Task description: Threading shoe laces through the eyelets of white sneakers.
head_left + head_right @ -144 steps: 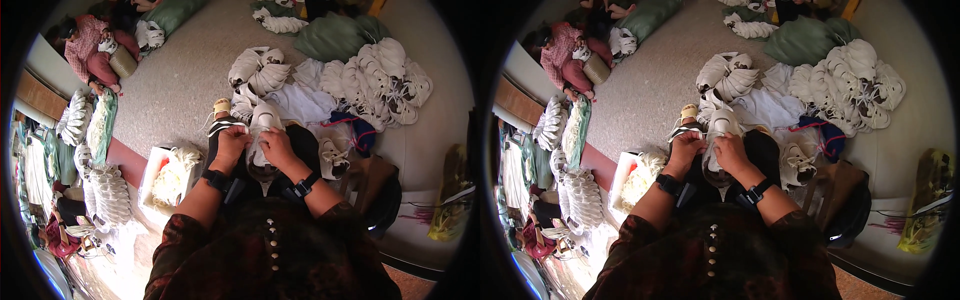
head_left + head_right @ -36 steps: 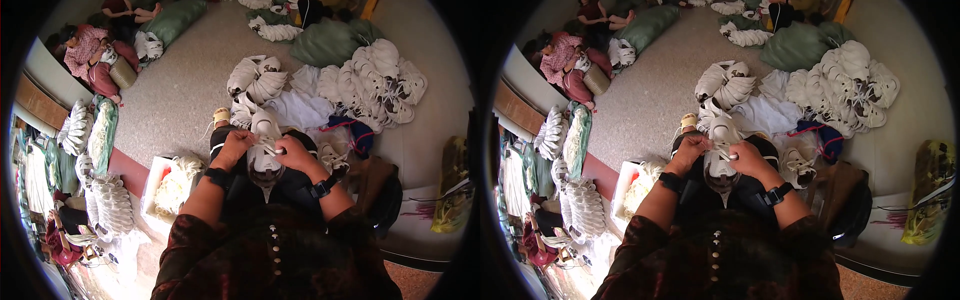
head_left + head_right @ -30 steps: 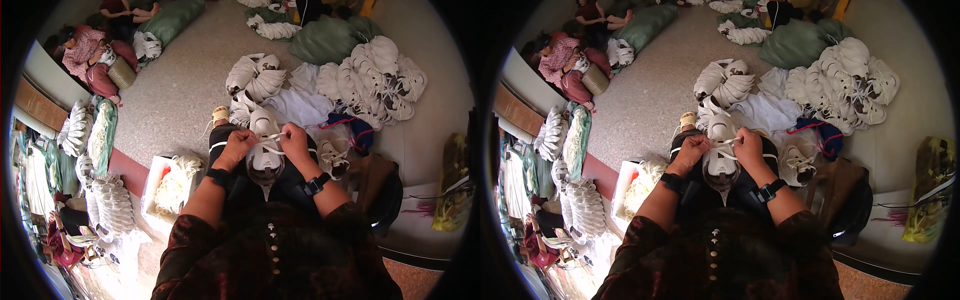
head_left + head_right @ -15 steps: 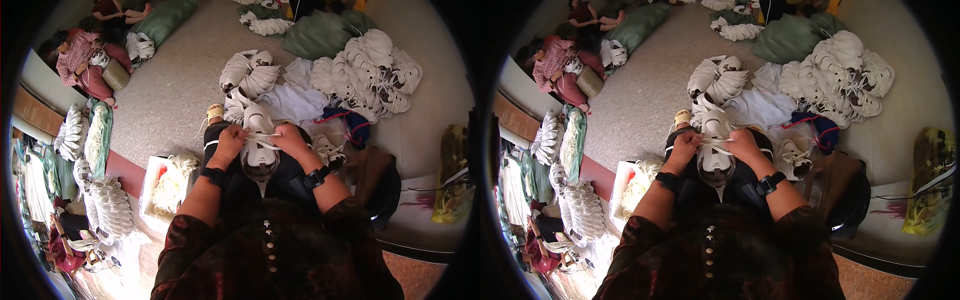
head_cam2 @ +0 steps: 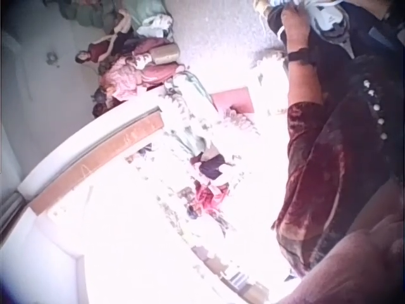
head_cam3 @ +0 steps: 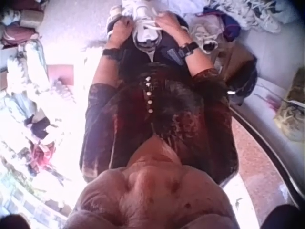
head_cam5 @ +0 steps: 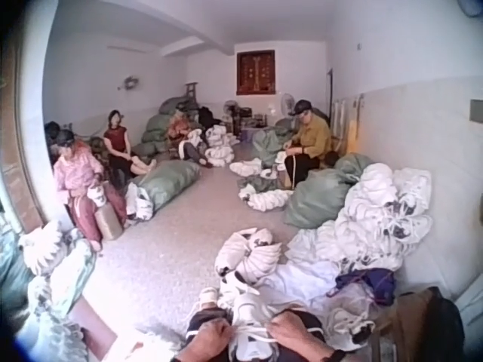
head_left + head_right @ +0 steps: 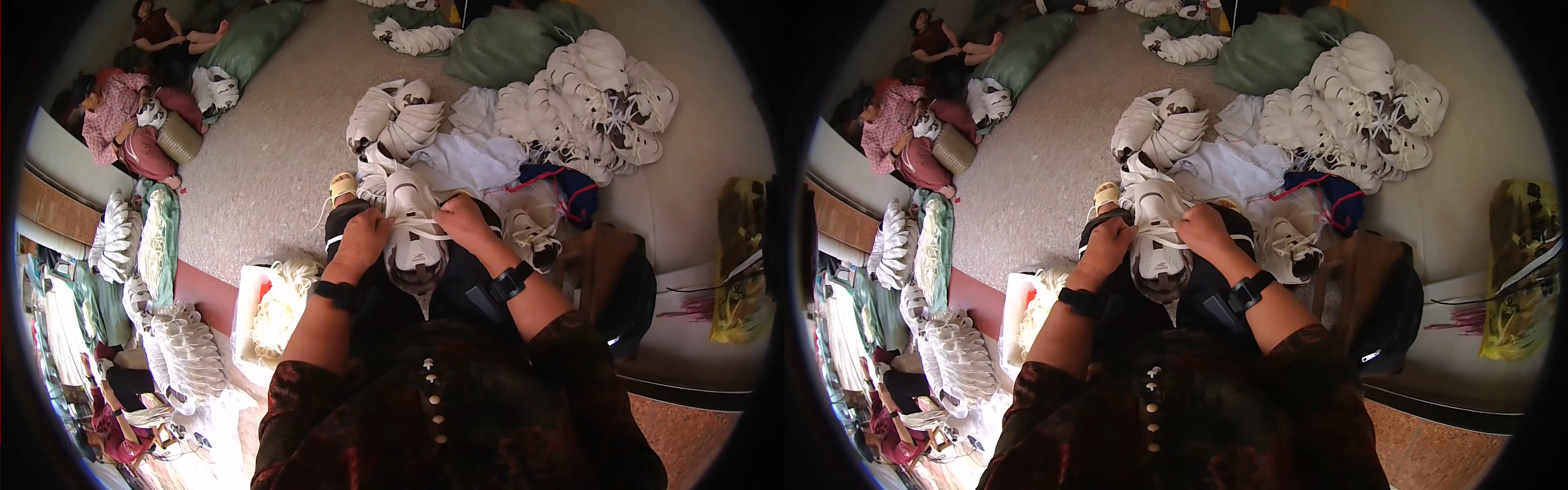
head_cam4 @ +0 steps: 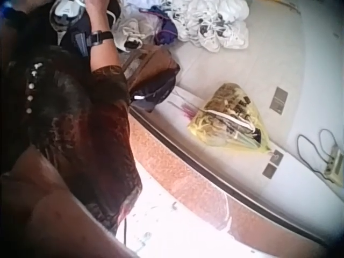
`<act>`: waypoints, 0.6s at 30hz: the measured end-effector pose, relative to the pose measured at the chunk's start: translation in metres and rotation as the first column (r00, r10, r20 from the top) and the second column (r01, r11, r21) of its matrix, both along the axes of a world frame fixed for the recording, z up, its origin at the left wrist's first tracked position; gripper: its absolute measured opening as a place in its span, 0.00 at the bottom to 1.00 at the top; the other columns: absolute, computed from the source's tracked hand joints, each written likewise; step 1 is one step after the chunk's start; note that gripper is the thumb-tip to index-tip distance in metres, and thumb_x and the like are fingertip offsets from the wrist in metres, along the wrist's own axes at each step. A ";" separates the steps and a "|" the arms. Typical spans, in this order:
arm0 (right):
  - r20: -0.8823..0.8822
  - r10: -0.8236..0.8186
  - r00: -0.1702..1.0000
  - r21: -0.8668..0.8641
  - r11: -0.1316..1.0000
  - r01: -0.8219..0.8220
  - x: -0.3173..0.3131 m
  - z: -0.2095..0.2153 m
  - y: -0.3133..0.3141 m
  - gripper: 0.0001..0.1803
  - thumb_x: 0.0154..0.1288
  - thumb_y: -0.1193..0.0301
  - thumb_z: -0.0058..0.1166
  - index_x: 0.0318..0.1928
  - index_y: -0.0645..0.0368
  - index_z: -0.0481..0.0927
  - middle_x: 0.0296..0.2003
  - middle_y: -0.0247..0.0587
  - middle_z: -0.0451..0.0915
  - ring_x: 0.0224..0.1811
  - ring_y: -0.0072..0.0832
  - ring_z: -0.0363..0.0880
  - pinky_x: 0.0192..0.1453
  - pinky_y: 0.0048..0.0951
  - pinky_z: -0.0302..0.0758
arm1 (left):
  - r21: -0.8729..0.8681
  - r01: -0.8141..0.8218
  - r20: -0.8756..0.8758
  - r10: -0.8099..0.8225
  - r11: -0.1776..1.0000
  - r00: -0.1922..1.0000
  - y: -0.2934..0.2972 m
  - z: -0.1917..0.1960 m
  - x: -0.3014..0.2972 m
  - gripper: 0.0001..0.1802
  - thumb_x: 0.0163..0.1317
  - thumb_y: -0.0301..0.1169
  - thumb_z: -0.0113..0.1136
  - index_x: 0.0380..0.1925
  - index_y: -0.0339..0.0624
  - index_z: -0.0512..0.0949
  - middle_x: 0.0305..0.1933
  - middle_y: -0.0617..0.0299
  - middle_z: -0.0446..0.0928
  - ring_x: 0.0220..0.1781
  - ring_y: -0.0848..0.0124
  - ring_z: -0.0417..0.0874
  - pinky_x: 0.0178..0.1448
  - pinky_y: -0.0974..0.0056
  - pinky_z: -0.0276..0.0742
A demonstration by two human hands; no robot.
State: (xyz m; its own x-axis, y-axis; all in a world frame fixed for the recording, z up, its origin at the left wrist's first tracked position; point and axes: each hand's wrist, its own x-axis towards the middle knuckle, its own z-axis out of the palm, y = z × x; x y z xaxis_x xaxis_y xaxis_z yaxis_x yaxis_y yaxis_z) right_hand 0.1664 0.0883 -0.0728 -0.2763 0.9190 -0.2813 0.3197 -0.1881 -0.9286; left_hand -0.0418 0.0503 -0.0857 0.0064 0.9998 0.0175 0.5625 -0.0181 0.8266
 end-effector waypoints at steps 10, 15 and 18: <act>0.236 0.129 0.963 0.332 0.921 -0.205 0.014 -0.009 -0.002 0.10 0.50 0.72 0.51 0.20 0.66 0.76 0.20 0.46 0.77 0.20 0.40 0.73 0.28 0.36 0.69 | 0.037 -0.026 -0.068 0.029 0.999 0.997 -0.015 0.007 -0.005 0.10 0.56 0.33 0.58 0.31 0.37 0.74 0.24 0.51 0.76 0.28 0.59 0.79 0.34 0.59 0.73; -0.285 -0.369 0.885 -0.143 0.929 0.341 0.044 0.009 -0.012 0.07 0.43 0.82 0.55 0.27 0.61 0.78 0.14 0.26 0.66 0.13 0.15 0.62 0.16 0.20 0.56 | -0.108 -0.236 0.463 0.259 0.966 0.848 -0.032 -0.016 -0.048 0.08 0.55 0.23 0.58 0.36 0.39 0.75 0.21 0.69 0.73 0.22 0.82 0.71 0.27 0.73 0.66; -0.443 -0.555 0.704 -0.226 0.829 0.511 0.104 -0.003 -0.007 0.07 0.44 0.83 0.52 0.24 0.59 0.73 0.15 0.26 0.66 0.09 0.12 0.56 0.11 0.16 0.49 | -0.282 -0.407 0.613 0.490 0.869 0.620 -0.059 0.000 -0.092 0.07 0.56 0.21 0.55 0.36 0.38 0.75 0.22 0.70 0.73 0.25 0.83 0.70 0.30 0.75 0.65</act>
State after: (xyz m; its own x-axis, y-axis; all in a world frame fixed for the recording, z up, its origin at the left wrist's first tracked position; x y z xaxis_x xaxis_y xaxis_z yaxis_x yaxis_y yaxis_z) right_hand 0.2709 0.0809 -0.0759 0.1367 0.9343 -0.3292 -0.3286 -0.2707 -0.9048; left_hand -0.1340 -0.0091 -0.0858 -0.4150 0.8702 -0.2655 -0.1988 0.1980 0.9598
